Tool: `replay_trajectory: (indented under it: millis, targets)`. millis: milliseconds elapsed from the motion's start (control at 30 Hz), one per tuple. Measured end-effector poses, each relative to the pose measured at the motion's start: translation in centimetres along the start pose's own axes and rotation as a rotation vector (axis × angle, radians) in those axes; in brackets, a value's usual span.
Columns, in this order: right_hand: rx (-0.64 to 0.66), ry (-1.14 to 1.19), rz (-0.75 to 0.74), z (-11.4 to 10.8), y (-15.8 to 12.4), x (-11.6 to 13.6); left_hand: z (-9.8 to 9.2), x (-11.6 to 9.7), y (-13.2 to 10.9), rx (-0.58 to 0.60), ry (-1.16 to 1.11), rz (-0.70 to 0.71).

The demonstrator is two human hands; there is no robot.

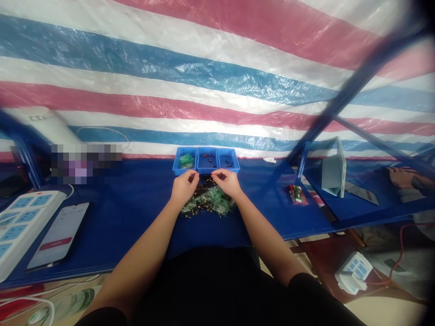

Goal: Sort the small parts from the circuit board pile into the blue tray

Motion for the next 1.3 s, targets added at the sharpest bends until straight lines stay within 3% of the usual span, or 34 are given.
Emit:
replay_trajectory:
  millis: [200,433,533,633,733,867,1033,1300]
  targets:
    - [0.067,-0.098,-0.017,0.2,-0.1,-0.5,0.4,1.3,0.4,0.181,0.327,0.117]
    - [0.114,-0.086,-0.018,0.8,-0.2,-0.6,1.3,0.5,0.5,0.212,0.479,-0.091]
    - [0.115,-0.093,0.002,0.6,-0.1,-0.6,1.5,0.3,0.8,0.229,0.460,-0.114]
    - [0.070,-0.087,0.029,0.3,-0.1,-0.7,1.3,0.2,0.8,0.150,0.380,-0.053]
    - [0.058,-0.011,0.040,0.4,-0.1,-0.6,0.7,-0.2,0.4,0.013,0.130,0.053]
    - [0.133,0.259,0.043,1.0,0.0,-0.2,0.4,-1.6,-0.4,-0.054,-0.145,0.145]
    - [0.156,0.482,0.111,1.2,0.1,0.6,0.9,-2.9,-1.0,-0.046,-0.200,0.178]
    - [0.117,0.546,0.108,0.9,0.2,0.9,0.8,-2.8,-1.1,-0.060,-0.145,0.212]
Point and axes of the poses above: each hand's wrist, its own y-axis towards the middle knuckle, its own z-axis out of the palm, x = y × z, the point moved 1 cm from there along y, towards the middle knuckle, and after that the axes turned 11 degrees about x, right-handed, at the moved point
